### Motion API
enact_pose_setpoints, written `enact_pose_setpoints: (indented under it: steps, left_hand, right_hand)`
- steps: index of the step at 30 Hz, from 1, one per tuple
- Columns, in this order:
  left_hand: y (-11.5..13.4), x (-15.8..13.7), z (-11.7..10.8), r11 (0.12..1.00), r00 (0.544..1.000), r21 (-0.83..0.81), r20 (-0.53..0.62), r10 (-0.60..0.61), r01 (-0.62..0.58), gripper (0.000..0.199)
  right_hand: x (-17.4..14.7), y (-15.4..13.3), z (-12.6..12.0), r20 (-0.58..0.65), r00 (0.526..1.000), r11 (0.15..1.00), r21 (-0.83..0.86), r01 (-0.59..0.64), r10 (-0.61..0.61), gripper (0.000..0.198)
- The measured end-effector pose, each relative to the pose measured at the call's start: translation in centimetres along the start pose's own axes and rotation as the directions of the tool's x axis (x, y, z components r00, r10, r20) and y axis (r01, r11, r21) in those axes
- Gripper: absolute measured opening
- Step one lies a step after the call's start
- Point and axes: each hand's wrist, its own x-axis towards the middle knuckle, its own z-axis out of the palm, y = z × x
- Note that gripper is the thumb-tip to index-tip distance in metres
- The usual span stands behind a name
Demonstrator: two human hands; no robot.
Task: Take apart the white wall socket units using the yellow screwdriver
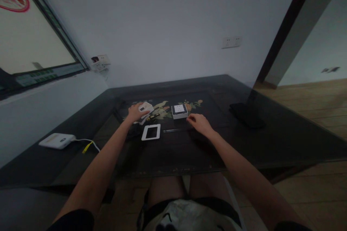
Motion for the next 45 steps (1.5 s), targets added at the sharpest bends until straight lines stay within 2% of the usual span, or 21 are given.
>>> enact_pose_setpoints:
  steps: [4,8,13,20,27,33,36,38,42,45]
  left_hand:
    - [0.0,0.6,2.1,1.000,1.000,0.029,-0.011,-0.008,0.009,0.066]
    - [-0.6,0.9,3.0,0.998,1.000,0.064,0.007,-0.003,0.002,0.071]
    - [-1.5,1.6,2.8,0.993,0.998,0.116,0.056,0.016,-0.023,0.066]
    - [-1.3,1.1,2.3,0.987,0.989,0.127,0.122,0.083,-0.098,0.044]
    - [-0.7,-1.0,2.4,0.979,0.982,0.109,0.096,0.161,-0.171,0.036]
    - [-0.2,-2.4,1.8,0.981,0.983,0.054,0.032,0.183,-0.184,0.035]
    - [1.4,-3.1,1.2,0.981,0.980,-0.008,-0.057,0.191,-0.192,0.038]
    - [3.3,-3.5,1.3,0.971,0.969,-0.066,-0.100,0.224,-0.231,0.038]
    - [8.3,-3.5,3.4,0.920,0.937,-0.179,-0.051,0.345,-0.348,0.039]
    - [11.4,-2.5,5.9,0.909,0.928,-0.206,0.016,0.373,-0.363,0.058]
  right_hand:
    - [0.0,0.0,0.1,0.018,1.000,1.000,-0.014,0.008,-0.008,0.020]
    - [-0.1,-0.2,0.2,0.026,1.000,1.000,-0.013,0.015,-0.015,0.019]
    - [-0.1,-0.2,0.3,0.025,0.999,1.000,-0.015,0.025,-0.024,0.018]
    - [0.0,0.0,0.5,0.038,0.999,0.999,-0.017,0.029,-0.028,0.019]
    - [0.0,0.0,0.6,0.036,0.999,1.000,-0.010,0.030,-0.029,0.018]
    - [0.0,0.0,0.6,0.013,0.999,0.999,0.018,0.034,-0.034,0.017]
    - [0.1,0.2,0.5,-0.009,0.999,0.997,0.048,0.052,-0.051,0.016]
    - [0.4,0.6,0.6,-0.058,0.996,0.992,0.103,0.076,-0.070,0.016]
    - [1.4,1.7,1.6,-0.199,0.980,0.933,0.347,0.095,-0.026,0.026]
    - [2.1,2.5,2.7,-0.212,0.977,0.894,0.441,0.072,0.026,0.034]
